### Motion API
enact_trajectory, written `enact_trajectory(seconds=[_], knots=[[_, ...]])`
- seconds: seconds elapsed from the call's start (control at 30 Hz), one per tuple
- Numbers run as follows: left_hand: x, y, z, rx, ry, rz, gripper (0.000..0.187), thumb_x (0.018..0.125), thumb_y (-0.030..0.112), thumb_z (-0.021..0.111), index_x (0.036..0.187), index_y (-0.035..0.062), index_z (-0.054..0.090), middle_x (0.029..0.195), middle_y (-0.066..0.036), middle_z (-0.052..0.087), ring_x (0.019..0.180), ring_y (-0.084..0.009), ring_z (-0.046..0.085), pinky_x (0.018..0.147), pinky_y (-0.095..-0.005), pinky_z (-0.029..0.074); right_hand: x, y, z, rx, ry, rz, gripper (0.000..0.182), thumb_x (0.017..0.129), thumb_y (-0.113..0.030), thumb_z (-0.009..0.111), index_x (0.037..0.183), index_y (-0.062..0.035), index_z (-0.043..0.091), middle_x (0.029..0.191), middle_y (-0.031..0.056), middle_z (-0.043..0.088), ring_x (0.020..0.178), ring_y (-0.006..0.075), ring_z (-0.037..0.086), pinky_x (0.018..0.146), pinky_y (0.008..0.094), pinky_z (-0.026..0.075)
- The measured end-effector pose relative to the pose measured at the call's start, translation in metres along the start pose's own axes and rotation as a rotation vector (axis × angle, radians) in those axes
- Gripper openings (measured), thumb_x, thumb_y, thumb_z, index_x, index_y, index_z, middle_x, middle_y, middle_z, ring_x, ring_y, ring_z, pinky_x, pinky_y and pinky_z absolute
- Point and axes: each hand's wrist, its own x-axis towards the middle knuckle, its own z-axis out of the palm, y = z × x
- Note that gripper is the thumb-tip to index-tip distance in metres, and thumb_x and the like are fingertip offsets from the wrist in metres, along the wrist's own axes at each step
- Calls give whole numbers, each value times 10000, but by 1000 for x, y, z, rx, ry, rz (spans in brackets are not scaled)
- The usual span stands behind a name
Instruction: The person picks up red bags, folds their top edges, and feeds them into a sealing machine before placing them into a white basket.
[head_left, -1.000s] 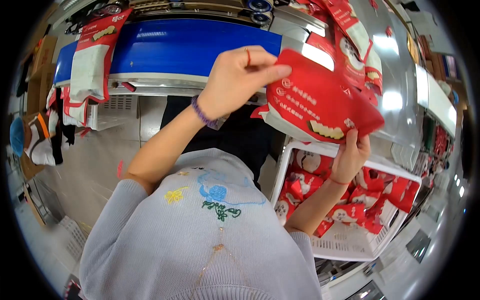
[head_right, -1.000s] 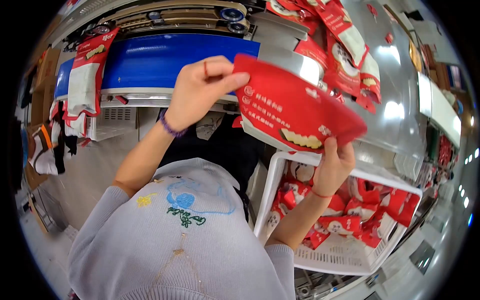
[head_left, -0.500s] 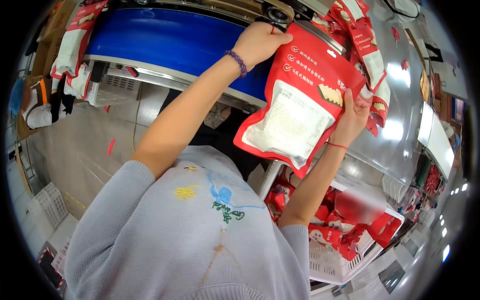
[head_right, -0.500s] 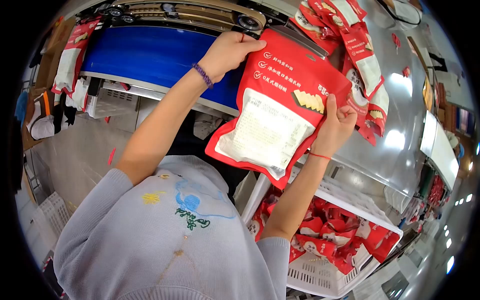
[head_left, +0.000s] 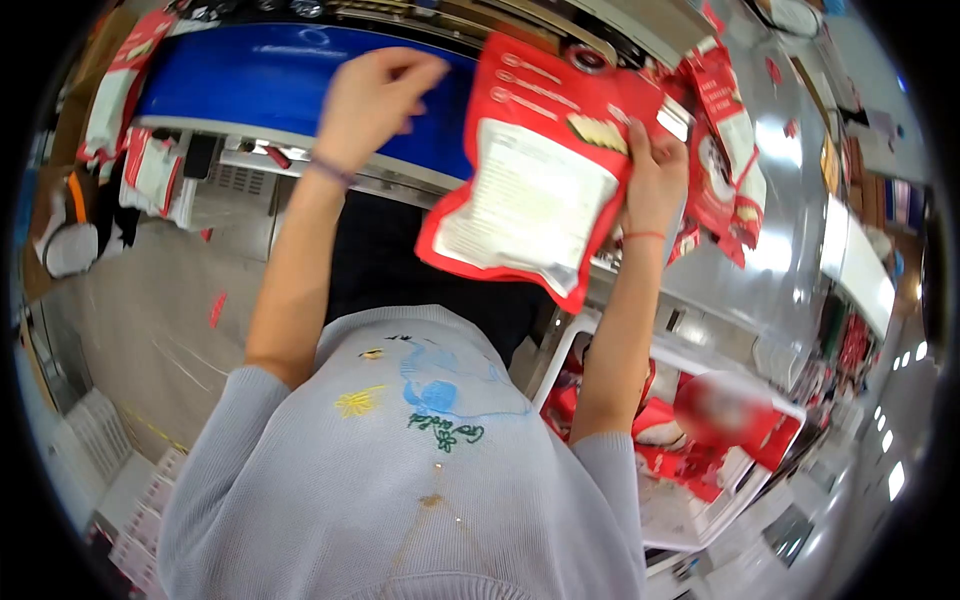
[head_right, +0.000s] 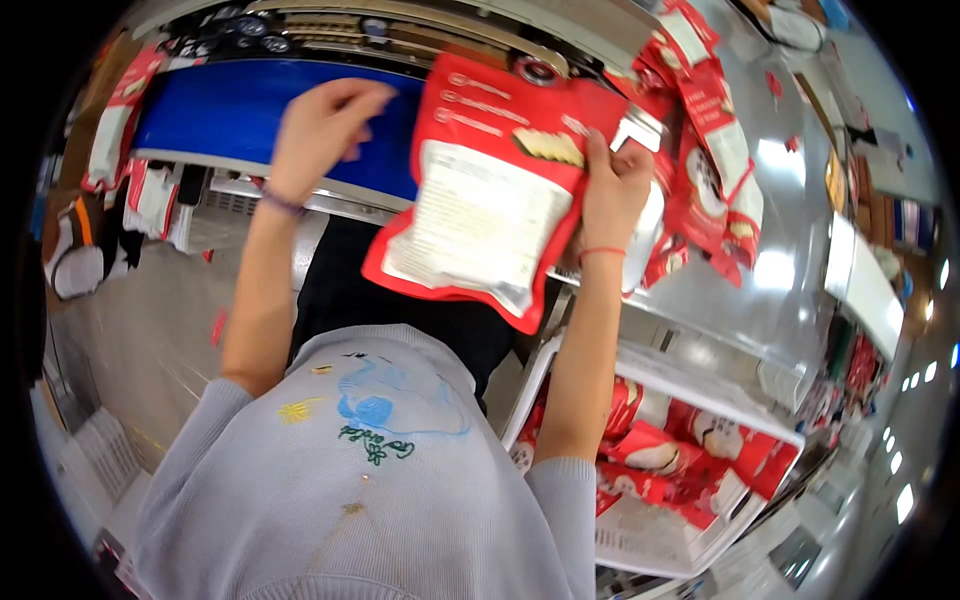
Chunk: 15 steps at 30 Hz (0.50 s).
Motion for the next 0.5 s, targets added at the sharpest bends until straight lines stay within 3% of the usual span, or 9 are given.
enact_trajectory(seconds=[0.1,0.13,0.17,0.2,0.3,0.33,0.4,0.43,0.5], knots=[[-41,12,-15,-62,216,264,225,957,239,618,1078,82,723,810,75,574,588,8,378,482,-173,258,-15,-21,-11,-158,-124,-3,307,857,-183,717,937,8,489,767,101,652,690,167,620,642,293,493],[-58,27,-13,-24,238,270,225,967,216,605,1074,49,711,803,80,561,573,14,351,483,-172,233,-20,-16,-20,-253,-109,-218,281,870,-162,704,944,5,491,779,113,657,680,179,640,639,295,506],[-71,37,-9,-57,233,314,213,966,190,604,1060,25,701,799,71,562,568,17,335,483,-171,219,-33,-16,-23,73,-122,-132,251,880,-135,693,954,4,497,779,113,660,726,178,668,665,290,521],[-84,43,-3,-92,237,349,202,966,163,602,1047,1,690,796,63,563,563,19,320,484,-170,205,-46,-12,-34,92,-55,-167,224,889,-108,679,992,7,517,809,118,664,789,177,680,689,276,525],[-120,63,29,-81,26,465,118,953,48,580,994,-30,659,840,8,581,578,13,333,506,-168,216,-95,-6,-114,-376,299,-349,191,892,-111,658,1028,-13,565,892,101,649,808,214,656,752,309,517],[-122,63,36,-28,-108,590,107,937,1,570,980,-20,666,848,2,583,621,-6,378,529,-188,270,-112,2,-144,-553,433,-329,189,875,-96,653,1030,-19,578,901,89,622,823,217,620,773,328,500],[-134,79,54,60,-358,584,107,850,-44,636,939,2,673,810,-30,593,656,-93,498,574,-217,368,-151,28,-211,-648,658,-172,248,823,-29,632,1065,-6,584,1030,142,560,920,274,571,812,358,466],[-135,82,62,82,-451,669,122,834,-28,657,941,23,685,803,-42,598,654,-122,523,574,-235,398,-174,45,-253,-1045,672,-191,304,762,-19,633,1061,12,583,1067,178,549,931,319,556,869,400,437],[-137,79,76,80,-592,742,143,821,-1,683,953,50,708,787,-55,594,655,-150,553,569,-260,428,-209,68,-302,-1788,583,24,473,651,-276,719,1030,-4,646,1039,194,599,964,354,552,901,444,403]])
